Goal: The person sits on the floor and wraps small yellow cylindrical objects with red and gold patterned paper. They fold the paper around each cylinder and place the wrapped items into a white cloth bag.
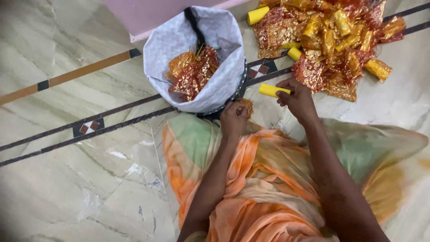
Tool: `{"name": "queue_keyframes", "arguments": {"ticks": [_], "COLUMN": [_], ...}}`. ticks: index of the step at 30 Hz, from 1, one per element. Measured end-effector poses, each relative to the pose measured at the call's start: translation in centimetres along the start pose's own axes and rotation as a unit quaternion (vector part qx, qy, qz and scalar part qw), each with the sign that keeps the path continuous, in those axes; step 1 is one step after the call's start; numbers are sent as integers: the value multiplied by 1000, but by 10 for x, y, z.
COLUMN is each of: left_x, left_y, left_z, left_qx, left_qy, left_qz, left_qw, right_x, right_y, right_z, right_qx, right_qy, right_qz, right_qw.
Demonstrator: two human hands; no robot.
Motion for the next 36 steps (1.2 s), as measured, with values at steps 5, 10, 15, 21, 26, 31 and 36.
{"name": "queue_keyframes", "arguments": {"ticks": [5, 10, 15, 21, 26, 31, 36], "left_x": [2, 6, 11, 17, 26, 28, 22], "left_y": [-1, -6, -10, -4, -7, -7, 2], "left_z": [-1, -7, -8, -12, -13, -13, -13], "left_qx": [7, -17, -9, -18, -23, -24, -48], "left_qy": [-11, -35, 13, 29, 28, 44, 32], "left_qz": [0, -42, -56, -35, -22, -8, -100], "left_qw": [1000, 998, 998, 999, 999, 999, 993], "right_x": [-20, -4, 5, 3, -12, 1, -1], "right_y": [22, 31, 36, 38, 42, 50, 58], "right_z": [-45, -49, -44, -43, -46, -44, -51], "right_qx": [-27, -43, -63, -47, -10, -47, -48], "right_qy": [-25, -22, 4, -13, -138, -53, -54], "right_qz": [-38, -72, -85, -92, -189, -140, -97], "right_qw": [999, 996, 994, 995, 972, 988, 993]}}
Point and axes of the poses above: each hand's wrist, its own z-axis towards the middle knuckle, its own y-axis out of the palm, x = y × z, the point moved 5 cm from there along z, towards the middle knuckle, and after that the axes turned 5 degrees about z, right-handed, at the moved point
